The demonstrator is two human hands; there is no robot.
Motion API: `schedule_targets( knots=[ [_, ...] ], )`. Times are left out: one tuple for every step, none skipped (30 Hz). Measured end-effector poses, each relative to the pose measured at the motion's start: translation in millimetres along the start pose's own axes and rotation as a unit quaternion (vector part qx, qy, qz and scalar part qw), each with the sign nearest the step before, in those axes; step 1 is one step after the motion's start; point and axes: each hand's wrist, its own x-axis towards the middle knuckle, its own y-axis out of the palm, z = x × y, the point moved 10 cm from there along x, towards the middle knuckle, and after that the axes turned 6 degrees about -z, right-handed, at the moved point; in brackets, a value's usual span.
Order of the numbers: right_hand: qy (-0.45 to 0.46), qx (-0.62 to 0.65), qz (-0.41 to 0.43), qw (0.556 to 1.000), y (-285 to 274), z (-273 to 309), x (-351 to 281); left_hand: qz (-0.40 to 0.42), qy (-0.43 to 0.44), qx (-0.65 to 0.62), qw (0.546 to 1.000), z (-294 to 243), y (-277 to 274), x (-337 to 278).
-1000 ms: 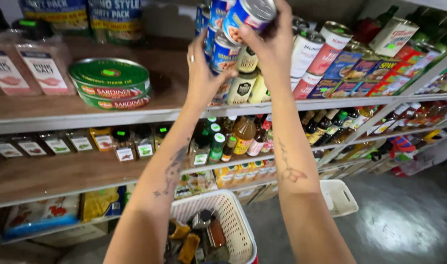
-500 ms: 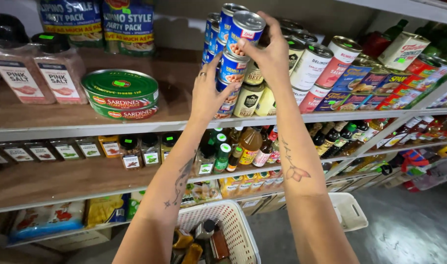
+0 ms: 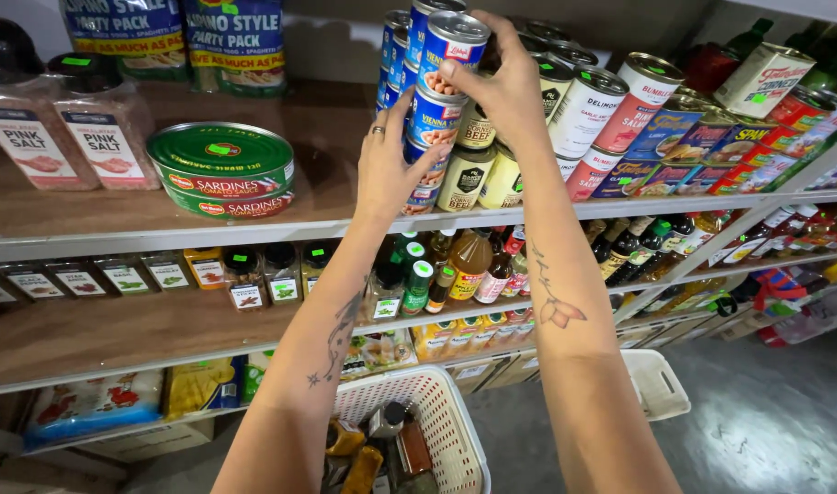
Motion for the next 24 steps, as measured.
schedule_targets(
  knots=[
    [0.0,0.001,0.0,1.0,0.1,-3.3,0.8,0.0,0.0,0.001,1.0,-0.2,-0.5,0.6],
    [0.0,0.007,0.005,1.0,1.0,-6.6,1.5,0.0,0.0,0.003,1.0,-0.4,-1.0,1.2],
    [0.001,0.012,0.009,1.0,1.4,-10.2,1.3,0.0,0.0,0.004,1.0,-0.9,-0.9,0.7],
    [0.002,0.013,0.01,1.0,2.7,-9.6,-0.7,0.0,-0.001,0.004,1.0,-0.3,-1.0,0.7],
    [0.001,-0.006,0.002,1.0,1.7,-9.3,-2.3,0.0,-0.001,0.001,1.0,-0.2,-0.6,0.7],
    [0.001,-0.025,-0.007,1.0,0.9,-8.7,-4.0,0.001,0.0,-0.002,1.0,-0.1,-0.4,0.6],
    [0.0,-0.024,-0.004,1.0,0.2,-11.9,-5.8,-0.002,-0.001,-0.001,1.0,-0.3,0.5,0.9],
    [-0.003,-0.073,-0.021,0.997,-4.1,-15.0,-7.4,-0.002,-0.001,-0.003,1.0,-1.1,1.3,1.0],
    [-0.008,-0.118,-0.036,0.992,-4.0,-17.1,-8.0,-0.004,-0.001,-0.001,1.0,-0.1,-1.7,1.6],
    [-0.01,-0.113,-0.031,0.993,-3.5,-8.0,-11.8,-0.008,-0.003,0.004,1.0,2.1,1.4,2.0],
    [-0.065,-0.173,-0.06,0.981,-6.4,11.5,-16.8,-0.014,0.005,-0.002,1.0,2.9,2.9,1.5],
    [-0.119,-0.231,-0.09,0.961,-8.2,31.2,-23.2,-0.019,0.013,-0.008,1.0,4.0,4.1,1.1],
    [-0.12,-0.225,-0.088,0.963,-2.2,47.3,-38.9,-0.02,0.012,-0.002,1.0,4.9,-4.0,3.2],
    [-0.158,-0.236,-0.126,0.951,-1.9,72.0,-57.3,-0.023,0.016,-0.029,0.999,4.5,-12.5,5.2],
    [-0.196,-0.248,-0.16,0.935,-3.7,96.1,-77.2,-0.027,0.018,-0.059,0.998,3.2,-18.3,6.2],
    [-0.196,-0.244,-0.157,0.937,7.9,100.8,-91.7,-0.029,0.015,-0.055,0.998,0.0,-37.7,9.4],
    [-0.144,-0.16,-0.142,0.966,17.5,95.0,-104.6,-0.046,0.024,-0.053,0.997,-5.3,-61.3,10.3],
    [-0.089,-0.073,-0.124,0.986,29.3,88.9,-118.5,-0.063,0.033,-0.05,0.996,-10.9,-84.7,11.1],
    [-0.087,-0.065,-0.121,0.987,43.5,93.0,-121.7,-0.063,0.031,-0.041,0.997,-1.0,-110.0,8.5],
    [-0.124,-0.101,-0.092,0.983,64.2,105.5,-125.9,-0.122,0.06,0.06,0.989,1.6,-146.8,4.6],
    [-0.165,-0.133,-0.064,0.975,86.8,118.9,-129.0,-0.181,0.092,0.162,0.966,1.0,-184.6,0.6],
    [-0.166,-0.123,-0.062,0.977,103.3,110.9,-127.0,-0.182,0.092,0.173,0.964,12.5,-202.8,-3.6],
    [-0.092,-0.057,-0.01,0.994,125.9,87.8,-120.0,-0.196,0.048,0.231,0.952,31.0,-222.6,-6.6],
    [-0.019,0.009,0.045,0.999,151.8,66.2,-116.2,-0.209,0.004,0.287,0.935,48.9,-243.8,-10.5]
  ],
)
